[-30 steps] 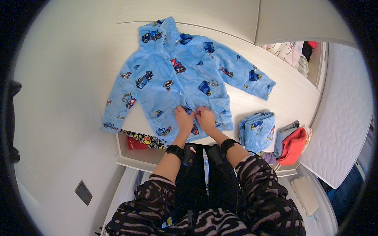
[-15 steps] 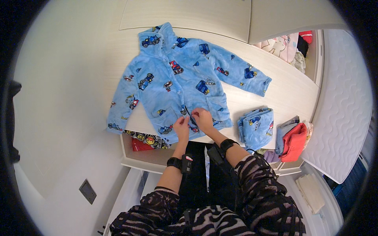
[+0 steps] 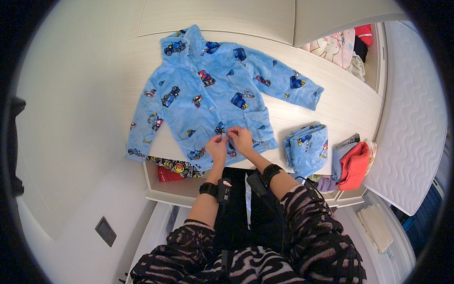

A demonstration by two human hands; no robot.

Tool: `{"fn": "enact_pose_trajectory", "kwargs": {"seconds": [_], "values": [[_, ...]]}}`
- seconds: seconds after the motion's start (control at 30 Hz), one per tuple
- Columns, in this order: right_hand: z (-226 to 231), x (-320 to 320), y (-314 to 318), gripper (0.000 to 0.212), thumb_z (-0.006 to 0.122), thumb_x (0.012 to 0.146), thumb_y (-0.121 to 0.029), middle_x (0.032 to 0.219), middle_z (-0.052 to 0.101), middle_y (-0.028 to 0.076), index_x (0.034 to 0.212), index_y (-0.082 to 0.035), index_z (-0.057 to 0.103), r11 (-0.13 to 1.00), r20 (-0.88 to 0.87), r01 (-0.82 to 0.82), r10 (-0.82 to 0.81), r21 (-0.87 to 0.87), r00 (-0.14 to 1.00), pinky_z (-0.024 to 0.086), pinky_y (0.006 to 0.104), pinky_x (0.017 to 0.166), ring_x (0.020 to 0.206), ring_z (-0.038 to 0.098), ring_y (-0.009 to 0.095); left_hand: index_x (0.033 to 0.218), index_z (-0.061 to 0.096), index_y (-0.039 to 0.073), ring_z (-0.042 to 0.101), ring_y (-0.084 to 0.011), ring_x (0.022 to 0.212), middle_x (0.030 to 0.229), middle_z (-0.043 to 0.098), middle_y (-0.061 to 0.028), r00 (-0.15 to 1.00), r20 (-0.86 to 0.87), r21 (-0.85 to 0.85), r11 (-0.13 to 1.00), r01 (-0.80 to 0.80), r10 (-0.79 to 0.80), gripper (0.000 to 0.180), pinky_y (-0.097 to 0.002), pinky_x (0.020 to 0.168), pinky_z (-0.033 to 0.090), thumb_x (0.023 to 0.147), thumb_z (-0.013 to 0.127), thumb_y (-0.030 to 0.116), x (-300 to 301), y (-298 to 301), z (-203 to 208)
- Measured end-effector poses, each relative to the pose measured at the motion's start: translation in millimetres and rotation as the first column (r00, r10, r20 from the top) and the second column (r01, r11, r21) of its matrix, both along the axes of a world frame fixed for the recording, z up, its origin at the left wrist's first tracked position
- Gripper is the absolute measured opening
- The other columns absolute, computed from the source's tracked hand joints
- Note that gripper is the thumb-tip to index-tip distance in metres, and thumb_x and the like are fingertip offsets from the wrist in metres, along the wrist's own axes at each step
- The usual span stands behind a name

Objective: The person folds several pieces of children's clothing, including a blue patterned jacket and pants, and places them into drawers. They also handle a red garment and a grey item, folding and stacking them in the same storage unit.

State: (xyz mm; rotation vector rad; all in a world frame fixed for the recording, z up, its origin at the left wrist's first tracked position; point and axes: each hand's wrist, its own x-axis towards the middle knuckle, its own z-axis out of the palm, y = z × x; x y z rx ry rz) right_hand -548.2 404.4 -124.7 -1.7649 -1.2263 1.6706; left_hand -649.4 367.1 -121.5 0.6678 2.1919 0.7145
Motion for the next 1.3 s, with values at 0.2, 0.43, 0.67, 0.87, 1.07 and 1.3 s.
{"fn": "enact_pose_trajectory", "kwargs": {"seconds": [0.2, 0.43, 0.67, 0.87, 1.07, 1.3], "values": [[-5.8, 5.0, 4.0, 0.011, 0.061, 0.077, -0.003, 0.069, 0.065, 0.009, 0.085, 0.003, 0.065, 0.997, -0.031, -0.03, 0.028, -0.068, 0.999, 0.049, 0.0248, 0.057, 0.06, 0.061, 0.011, 0.079, 0.067, -0.004, 0.06, -0.0127, 0.058, 0.065, 0.064, -0.0065, 0.946, 0.292, -0.027, 0.99, -0.142, 0.144, 0.018, -0.0242, 0.052, 0.046, 0.069, 0.073, 0.009, -2.8, 0.9, 4.3], [-24.1, 13.9, 1.7, 0.01, 0.061, 0.08, -0.002, 0.075, 0.065, 0.006, 0.087, 0.002, 0.065, 0.968, -0.284, -0.008, -0.066, -0.249, 0.956, 0.051, 0.0248, 0.058, 0.065, 0.061, 0.011, 0.078, 0.067, -0.004, 0.06, -0.0131, 0.056, 0.067, 0.065, -0.0075, 0.776, 0.6, -0.081, 0.98, -0.184, 0.195, 0.014, -0.0239, 0.052, 0.047, 0.074, 0.07, 0.009, -17.7, 3.5, 3.6], [-28.8, 14.6, -2.7, 0.011, 0.061, 0.082, -0.006, 0.076, 0.065, 0.005, 0.089, 0.002, 0.066, 0.954, -0.299, 0.052, -0.143, -0.294, 0.944, 0.051, 0.0242, 0.058, 0.069, 0.061, 0.011, 0.071, 0.068, 0.002, 0.061, -0.0191, 0.055, 0.065, 0.065, -0.01, 0.928, 0.224, -0.02, 0.951, 0.309, -0.297, 0.014, -0.0292, 0.053, 0.046, 0.064, 0.073, 0.013, -28.6, 18.1, -5.5], [-18.7, 3.7, 0.3, 0.02, 0.069, 0.075, -0.02, 0.065, 0.065, 0.011, 0.078, 0.0, 0.068, 0.998, 0.024, -0.036, 0.037, -0.051, 0.999, 0.048, 0.028, 0.055, 0.061, 0.063, 0.016, 0.07, 0.067, 0.002, 0.062, -0.0258, 0.06, 0.067, 0.064, -0.0128, 0.93, -0.018, -0.024, 0.93, 0.367, -0.367, 0.011, -0.0342, 0.056, 0.047, 0.067, 0.07, 0.013, -15.0, 17.7, 8.7], [-12.6, -4.0, 3.3, 0.019, 0.069, 0.076, -0.014, 0.067, 0.066, 0.011, 0.083, 0.004, 0.067, 0.998, 0.15, -0.039, 0.033, 0.04, 0.988, 0.047, 0.0251, 0.053, 0.058, 0.061, 0.011, 0.069, 0.066, 0.004, 0.061, -0.0283, 0.06, 0.066, 0.063, -0.0128, 0.913, -0.224, 0.002, 0.937, 0.35, -0.341, 0.011, -0.0372, 0.057, 0.047, 0.07, 0.069, 0.014, 0.1, 14.9, 13.2], [-14.4, -7.6, 2.3, 0.015, 0.064, 0.078, -0.011, 0.064, 0.065, 0.012, 0.078, 0.003, 0.066, 1.0, 0.171, -0.015, 0.012, 0.011, 0.985, 0.046, 0.0286, 0.053, 0.055, 0.061, 0.015, 0.069, 0.065, 0.003, 0.061, -0.0292, 0.061, 0.066, 0.063, -0.0133, 0.913, -0.176, -0.074, 0.93, 0.36, -0.368, 0.011, -0.0381, 0.058, 0.047, 0.069, 0.07, 0.013, -2.8, 15.7, 12.6]]}}
